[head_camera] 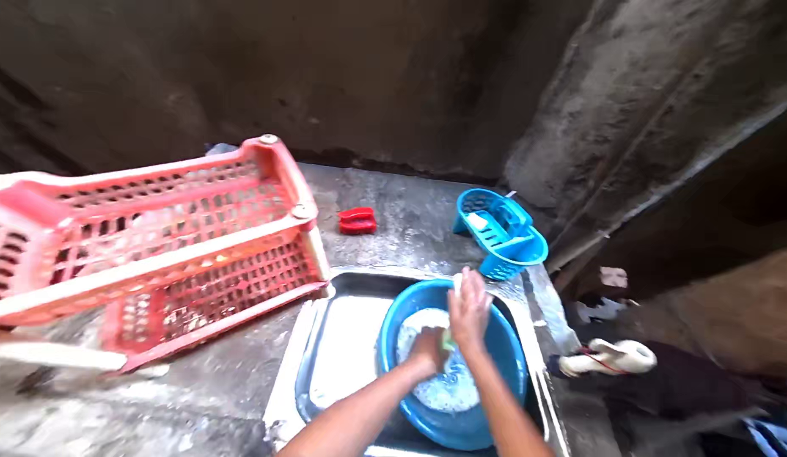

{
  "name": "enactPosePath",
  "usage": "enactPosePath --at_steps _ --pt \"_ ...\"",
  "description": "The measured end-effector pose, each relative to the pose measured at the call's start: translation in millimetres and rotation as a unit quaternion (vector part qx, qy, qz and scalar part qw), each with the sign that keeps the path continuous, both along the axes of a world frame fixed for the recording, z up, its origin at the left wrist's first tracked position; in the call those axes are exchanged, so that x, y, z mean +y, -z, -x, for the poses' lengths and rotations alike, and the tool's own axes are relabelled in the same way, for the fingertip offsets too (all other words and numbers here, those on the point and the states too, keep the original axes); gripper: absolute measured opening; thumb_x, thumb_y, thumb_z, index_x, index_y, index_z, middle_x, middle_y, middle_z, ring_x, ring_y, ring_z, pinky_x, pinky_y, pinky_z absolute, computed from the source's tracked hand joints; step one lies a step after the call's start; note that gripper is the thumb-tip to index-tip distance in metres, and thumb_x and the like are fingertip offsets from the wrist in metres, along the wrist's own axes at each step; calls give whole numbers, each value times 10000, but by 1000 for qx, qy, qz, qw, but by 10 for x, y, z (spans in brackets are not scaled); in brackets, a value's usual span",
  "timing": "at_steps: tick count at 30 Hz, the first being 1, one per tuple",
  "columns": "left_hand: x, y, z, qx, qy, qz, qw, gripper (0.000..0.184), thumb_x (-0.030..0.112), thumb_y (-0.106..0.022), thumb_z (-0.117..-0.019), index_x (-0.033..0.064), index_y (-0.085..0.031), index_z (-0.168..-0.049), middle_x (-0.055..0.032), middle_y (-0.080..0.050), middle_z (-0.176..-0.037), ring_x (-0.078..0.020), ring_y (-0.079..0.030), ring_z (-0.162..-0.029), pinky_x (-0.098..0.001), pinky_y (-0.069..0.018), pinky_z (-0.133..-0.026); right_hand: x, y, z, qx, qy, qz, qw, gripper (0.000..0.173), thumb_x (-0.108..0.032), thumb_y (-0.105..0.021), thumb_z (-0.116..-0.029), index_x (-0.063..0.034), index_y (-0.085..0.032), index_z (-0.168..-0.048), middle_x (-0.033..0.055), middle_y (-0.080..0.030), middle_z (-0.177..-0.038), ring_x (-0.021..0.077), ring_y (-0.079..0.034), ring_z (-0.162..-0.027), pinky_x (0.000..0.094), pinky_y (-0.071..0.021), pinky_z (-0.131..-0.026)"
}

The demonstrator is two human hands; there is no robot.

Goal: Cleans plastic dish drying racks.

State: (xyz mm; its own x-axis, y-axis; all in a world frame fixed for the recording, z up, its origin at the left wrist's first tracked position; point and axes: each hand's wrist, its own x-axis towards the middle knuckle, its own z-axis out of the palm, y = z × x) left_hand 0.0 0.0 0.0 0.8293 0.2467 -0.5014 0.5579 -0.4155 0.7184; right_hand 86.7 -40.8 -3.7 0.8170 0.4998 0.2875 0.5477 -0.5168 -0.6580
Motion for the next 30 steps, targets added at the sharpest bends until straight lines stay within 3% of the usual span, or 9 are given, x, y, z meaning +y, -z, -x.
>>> enactPosePath --at_steps 3,7,13,16,20,22,24,26,30 --pt "13 199 152 -24 90 -30 995 723 113 -638 -981 -3 -274 -1595 -275 -239 -1646 -421 -276 -1518 -534 -225 -1242 285 -313 -593 -62 33 9 998 529 -102 -585 -991 60 -474 -1483 359 -404 -1529 576 -418 -1370 688 -344 -1097" --pt "282 406 413 -129 129 -125 975 519 204 -569 -1020 96 -482 -1521 -213 -415 -1581 -398 -384 -1467 -563 -307 -1193 430 -302 -1029 -105 71 27 992 731 -136 -626 -958 -23 -295 -1600 355 -162 -1640 600 -183 -1484 777 -232 -1103" --pt "1219 337 1148 -144 47 -271 951 367 195 -490 -1048 106 -646 -1367 -178 -594 -1426 -369 -526 -1362 -540 -388 -1148 -165 56 -395 -31 -94 144 985 540 -166 -683 -933 -15 -568 -1438 346 -333 -1581 569 -318 -1448 706 -315 -1129" --pt "1382 -64 1460 -83 -30 -177 980 377 145 -494 -1056 16 -602 -1394 -237 -564 -1435 -388 -502 -1372 -513 -337 -1180 -717 240 -117 23 -36 228 973 561 -133 -688 -928 16 -544 -1449 375 -314 -1577 592 -307 -1445 707 -303 -1135" --pt "1266 -137 1574 -116 -280 117 946 427 40 -490 -1049 -84 -424 -1452 -254 -540 -1420 -293 -612 -1178 -398 -500 -973 -1352 479 74 33 80 157 984 638 -36 -712 -885 131 -469 -1451 445 -390 -1480 660 -402 -1334 758 -332 -1074" --pt "1159 -285 1490 -118 -421 271 858 438 136 -274 -1130 -30 -281 -1535 -216 -521 -1410 -263 -587 -1136 -394 -475 -947 -1475 524 115 143 133 100 976 688 -38 -682 -921 128 -364 -1508 422 -442 -1441 573 -444 -1344 674 -342 -1118" --pt "1201 -80 1443 -189 -490 334 783 488 303 -200 -1144 34 -218 -1550 -167 -574 -1251 -195 -630 -950 -326 -524 -808 -1491 550 145 261 177 15 949 640 -56 -685 -932 97 -388 -1478 378 -540 -1325 472 -570 -1180 602 -469 -981" --pt "1279 140 1420 -242 -511 382 731 519 364 -201 -1136 66 -201 -1560 -194 -557 -1262 -222 -631 -950 -341 -520 -777 -1449 589 200 373 201 -46 905 536 -81 -683 -955 65 -464 -1422 328 -593 -1252 400 -619 -1072 560 -519 -880" --pt "1236 166 1498 -181 -468 372 781 452 224 -321 -1129 -17 -338 -1512 -224 -500 -1445 -274 -596 -1206 -379 -516 -949 -1247 478 418 443 182 -202 854 358 38 -565 -938 49 -524 -1294 145 -652 -1005 163 -672 -812 335 -591 -704"
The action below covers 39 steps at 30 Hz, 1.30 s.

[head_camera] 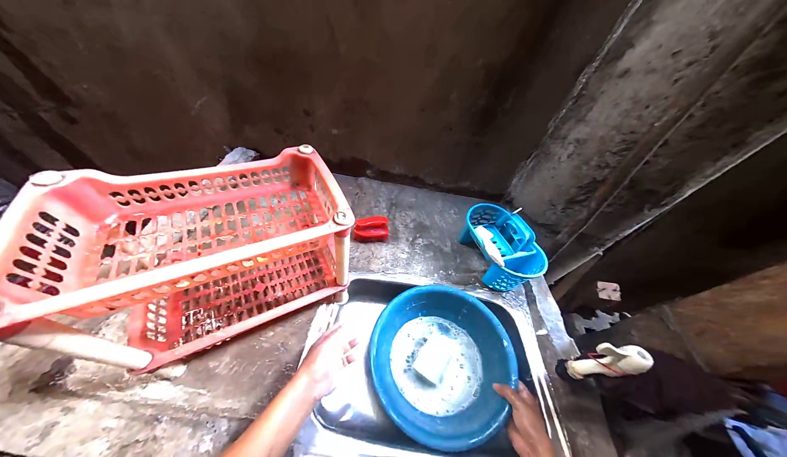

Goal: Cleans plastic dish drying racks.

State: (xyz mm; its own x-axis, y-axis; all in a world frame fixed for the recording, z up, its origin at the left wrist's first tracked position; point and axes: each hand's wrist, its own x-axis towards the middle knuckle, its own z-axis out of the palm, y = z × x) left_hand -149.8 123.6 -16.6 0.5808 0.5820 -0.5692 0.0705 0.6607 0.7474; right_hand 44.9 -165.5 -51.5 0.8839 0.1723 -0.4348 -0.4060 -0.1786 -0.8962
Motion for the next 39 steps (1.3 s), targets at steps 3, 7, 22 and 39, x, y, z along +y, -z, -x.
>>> enactPosePath --at_steps 3,7,22,39 --pt "-174 -208 69 85 32 -98 991 416 123 -452 -1087 -33 -418 -1471 -230 -473 -1493 -328 -535 -1293 -453 -470 -1016 144 -249 100 -42 24 -41 998 309 85 -547 -892 47 -548 -1198 81 -656 -907 98 -671 -733 272 -589 -649" --pt "-201 -118 220 80 40 -199 976 473 99 -506 -1050 -38 -397 -1490 -233 -416 -1544 -312 -537 -1298 -432 -504 -984 364 -483 8 -31 55 -105 992 302 38 -510 -933 8 -526 -1233 74 -650 -934 113 -678 -769 291 -595 -659" --pt "541 -169 608 -10 -292 23 956 681 552 -256 -1094 25 -259 -1525 -189 -646 -1160 -158 -685 -787 -261 -545 -642 1486 -472 -443 68 27 -226 972 365 -225 -377 -1116 -59 -364 -1441 123 -567 -1155 187 -628 -891 343 -535 -726" --pt "99 -458 928 25 -243 36 969 266 305 -278 -1114 108 -453 -1087 -63 -644 -768 -177 -664 -598 -333 -582 -541 1901 -906 -383 -51 -137 -125 981 644 -206 -490 -1088 -50 -178 -1629 235 -308 -1624 351 -388 -1451 529 -381 -1129"
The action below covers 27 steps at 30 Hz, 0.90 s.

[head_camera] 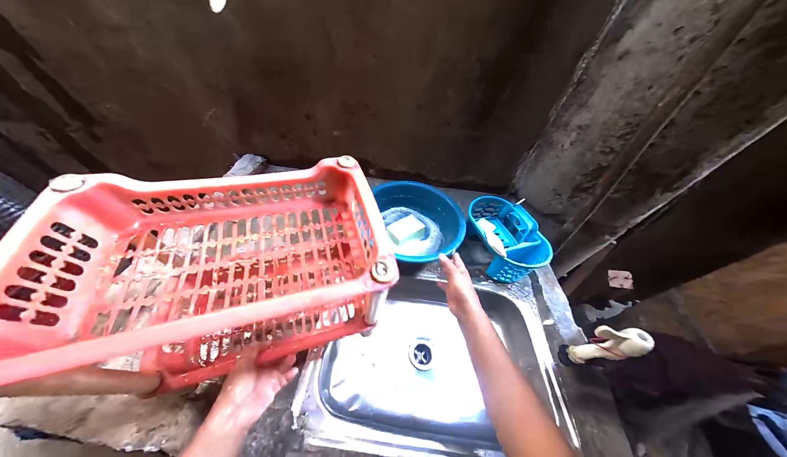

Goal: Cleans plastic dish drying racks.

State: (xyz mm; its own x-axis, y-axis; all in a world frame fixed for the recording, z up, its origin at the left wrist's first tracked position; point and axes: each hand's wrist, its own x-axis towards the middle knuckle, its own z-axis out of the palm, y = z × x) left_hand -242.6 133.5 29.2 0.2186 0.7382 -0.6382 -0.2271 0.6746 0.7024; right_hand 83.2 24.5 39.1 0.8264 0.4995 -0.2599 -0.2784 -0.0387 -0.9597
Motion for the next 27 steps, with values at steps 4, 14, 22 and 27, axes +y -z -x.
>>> enactPosePath --at_steps 4,14,22,27 --pt "-392 -97 -98 6 58 15 998 206 208 -350 -1072 65 -495 -1100 -86 -662 -805 -192 -674 -649 -354 -589 -592 -541 -497 380 -160 27 -78 984 517 -240 -346 -1094 -33 -345 -1568 162 -343 -1623 237 -452 -1396 433 -408 -1105" --pt "-1275 148 -607 17 219 88 972 309 239 -326 -1118 -7 -495 -1196 -124 -653 -836 -212 -672 -709 -358 -582 -656 -1799 -1044 575 -553 -161 66 814 466 -435 -505 -1023 -124 -707 -1305 61 -651 -1389 198 -563 -1338 503 -422 -1118" --pt "-1478 515 -1032 -5 243 144 959 216 193 -434 -1078 15 -511 -1172 -145 -625 -874 -239 -645 -730 -386 -566 -654 -1983 -963 625 -531 -353 219 738 507 -423 -582 -1006 -61 -660 -1353 141 -696 -1302 330 -651 -1229 575 -487 -1036" --pt "-1467 631 -1253 -28 200 172 964 258 219 -396 -1089 19 -468 -1235 -151 -598 -921 -237 -620 -762 -392 -552 -689 -1709 -848 845 -511 -397 292 704 374 -38 -695 -896 -45 -680 -1270 177 -726 -1170 379 -689 -1115 584 -517 -962"
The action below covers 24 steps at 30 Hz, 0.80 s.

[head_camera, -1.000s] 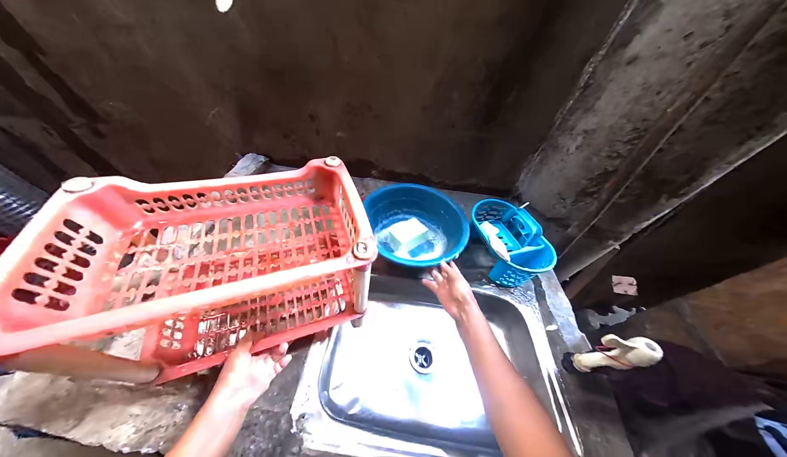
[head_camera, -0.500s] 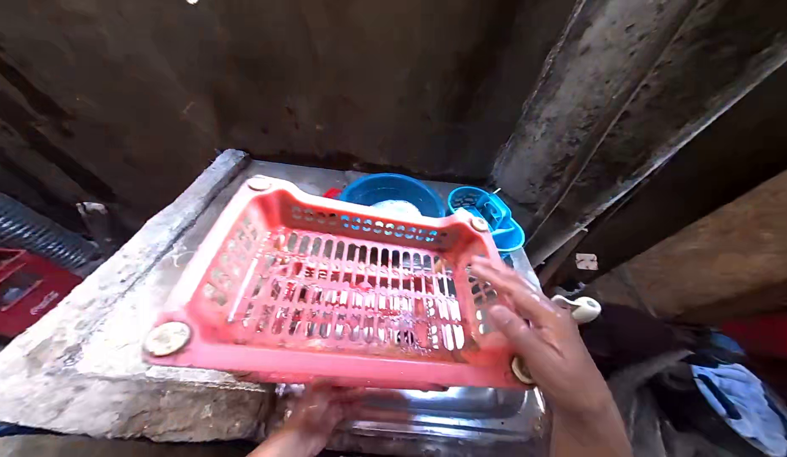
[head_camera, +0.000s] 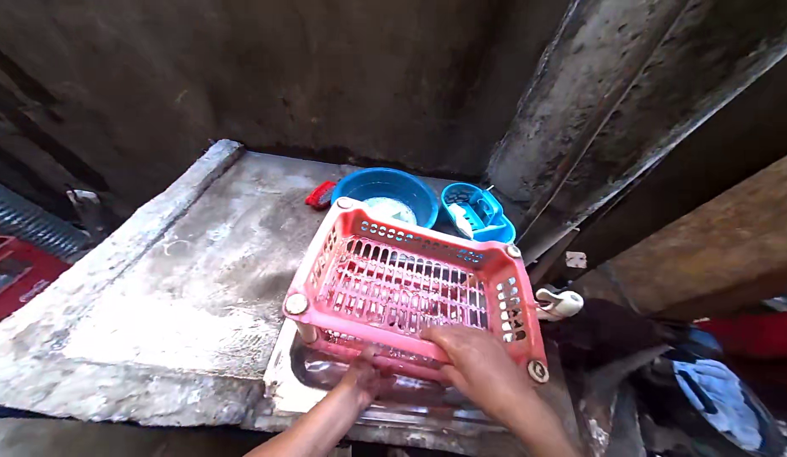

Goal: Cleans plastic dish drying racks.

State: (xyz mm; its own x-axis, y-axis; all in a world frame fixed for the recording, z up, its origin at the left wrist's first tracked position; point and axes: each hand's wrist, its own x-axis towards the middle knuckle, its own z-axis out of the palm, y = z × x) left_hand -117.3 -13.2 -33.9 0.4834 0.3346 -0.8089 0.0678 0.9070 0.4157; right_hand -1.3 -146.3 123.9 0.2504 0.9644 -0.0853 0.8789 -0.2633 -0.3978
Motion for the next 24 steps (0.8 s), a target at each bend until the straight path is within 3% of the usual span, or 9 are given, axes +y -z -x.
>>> enactPosePath --at_steps 3,6,8,10,12,14,17,21,24 --pt "-4 3 54 7 -14 -3 1000 293 254 -411 -1102 17 -470 -1264 -154 -637 -882 -223 -651 -712 -356 -564 -637 154 154 24 -44 -9 -19 999 230 57 -609 -903 4 -694 -1110 210 -729 -1011 415 -719 -968 595 -548 -825" --pt "109 -80 399 9 65 -23 998 422 293 -373 -1117 6 -417 -1424 -222 -645 -1155 -282 -684 -889 -403 -576 -735 216 380 -28 -40 -37 -68 996 174 54 -600 -906 -3 -705 -1033 187 -730 -932 382 -732 -890 564 -572 -767" --pt "285 -184 724 6 166 -110 980 384 217 -336 -1118 -14 -455 -1400 -206 -675 -1176 -267 -712 -921 -388 -585 -746 207 423 -57 -34 -55 -87 994 174 63 -631 -865 -1 -706 -1009 175 -728 -921 366 -731 -889 543 -575 -778" --pt "556 -293 1035 30 240 -229 943 326 102 -340 -1077 -43 -551 -1279 -154 -726 -1022 -203 -716 -793 -349 -585 -693 213 296 -66 -6 -64 -17 998 196 -30 -624 -935 12 -695 -1113 199 -726 -1040 381 -709 -1011 554 -545 -880" --pt "898 -386 1283 92 273 -323 902 252 35 -349 -1049 -38 -590 -1057 -77 -697 -797 -125 -659 -623 -285 -558 -599 296 -15 -112 20 -56 113 992 401 -304 -559 -1057 -28 -630 -1339 211 -697 -1216 389 -660 -1159 580 -485 -1000" --pt "1231 -455 1445 153 262 -393 868 244 26 -371 -1052 -53 -598 -1016 -78 -662 -760 -109 -618 -592 -272 -528 -583 483 -361 -202 1 -28 151 988 514 -434 -463 -1083 -34 -626 -1360 246 -693 -1204 430 -659 -1144 628 -474 -983" --pt "1497 -661 1472 75 167 -543 820 317 132 -417 -1044 -71 -588 -1217 -155 -662 -1117 -153 -659 -872 -339 -551 -758 1008 -689 -472 -54 -2 61 997 423 -326 -416 -1113 -38 -664 -1301 225 -703 -1166 404 -668 -1119 615 -481 -978" --pt "1369 -990 1013 -79 118 -651 746 891 574 -591 -903 -51 -389 -1506 -160 -509 -1494 -139 -587 -1254 -312 -540 -962 2007 -406 -1068 -147 -62 -62 985 282 -54 -533 -1029 -31 -699 -1256 196 -698 -1222 394 -657 -1157 584 -501 -977" --pt "1128 -966 746 -50 99 -672 732 942 408 -723 -841 -77 -323 -1543 -215 -463 -1535 -206 -499 -1390 -356 -436 -1134 2621 89 -1464 -163 -71 21 984 530 61 -638 -909 -114 -624 -1409 222 -581 -1435 469 -567 -1277 650 -459 -1013"
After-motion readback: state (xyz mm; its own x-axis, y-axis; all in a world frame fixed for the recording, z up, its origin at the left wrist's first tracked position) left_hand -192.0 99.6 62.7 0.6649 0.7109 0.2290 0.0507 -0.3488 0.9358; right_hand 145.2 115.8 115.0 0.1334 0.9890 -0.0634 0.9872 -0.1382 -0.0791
